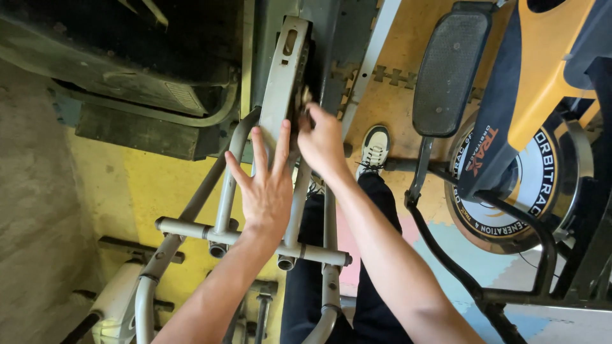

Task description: The person is using a spray bottle and a cloth to clean the frame and components of an elliptical trainer.

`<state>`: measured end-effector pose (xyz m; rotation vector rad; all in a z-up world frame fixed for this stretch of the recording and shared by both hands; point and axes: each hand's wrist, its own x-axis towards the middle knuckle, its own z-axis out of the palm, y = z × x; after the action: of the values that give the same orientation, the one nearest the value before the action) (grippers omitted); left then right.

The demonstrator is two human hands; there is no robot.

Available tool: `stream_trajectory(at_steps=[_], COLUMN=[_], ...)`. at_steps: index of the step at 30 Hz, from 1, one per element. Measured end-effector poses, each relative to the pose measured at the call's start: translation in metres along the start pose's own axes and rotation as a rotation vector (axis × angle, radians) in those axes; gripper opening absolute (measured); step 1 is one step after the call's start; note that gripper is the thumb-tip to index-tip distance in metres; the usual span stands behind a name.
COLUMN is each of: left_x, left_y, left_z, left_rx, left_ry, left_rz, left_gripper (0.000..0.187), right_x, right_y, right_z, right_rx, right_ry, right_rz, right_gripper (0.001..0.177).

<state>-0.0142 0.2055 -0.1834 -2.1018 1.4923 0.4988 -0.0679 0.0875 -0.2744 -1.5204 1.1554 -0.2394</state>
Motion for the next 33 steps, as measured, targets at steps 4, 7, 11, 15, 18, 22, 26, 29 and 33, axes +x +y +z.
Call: stream_trajectory(at_steps=[4,7,11,15,18,22,26,29,33], left_x=[0.001,0.003,0.012,0.015,0.018,0.016,0.016,0.017,0.017], left_y=[0.0,0.001,-0.001,0.001,-0.001,-0.002,-0.006,-0.003,-0.003], left_z=[-0.003,0.001,-0.017,-0.015,-0.016,-0.02,-0.026,-0.017,-0.017], left_rx=[-0.054,-0.035,-0.063,-0.063,-0.075,-0.121,-0.058,-0.087,-0.099], left_ry=[0.09,0.13,0.003,-0.009,0.041,0.096,-0.047,0.043,0.074], left_rz=[-0.029,-0.047,-0.037,-0.037,-0.055,-0.049,-0.018,-0.042,-0.05], left_gripper=[0.041,0.041,0.04,0.039,0.048,0.068,0.059,0.047,0.047], right_x=[-0.015,0.011,0.068,0.063,0.019,-0.027,0.018,0.07,0.095], right_y=[-0.021,0.002,0.042,0.027,0.0,0.0,0.001,0.036,0.062], right_z=[-0.008,0.011,0.029,0.021,0.012,0.005,0.01,0.019,0.024], right_rx=[-0.059,-0.071,0.02,0.03,-0.047,-0.107,-0.138,-0.095,-0.223], right_ry=[-0.089,0.02,0.175,0.204,0.102,-0.002,-0.105,0.033,-0.048], right_rz=[0.07,0.071,-0.131,-0.232,-0.13,-0.105,0.119,0.061,0.097], right_gripper=[0.024,0.013,0.026,0.046,0.039,0.039,0.019,0.027,0.027])
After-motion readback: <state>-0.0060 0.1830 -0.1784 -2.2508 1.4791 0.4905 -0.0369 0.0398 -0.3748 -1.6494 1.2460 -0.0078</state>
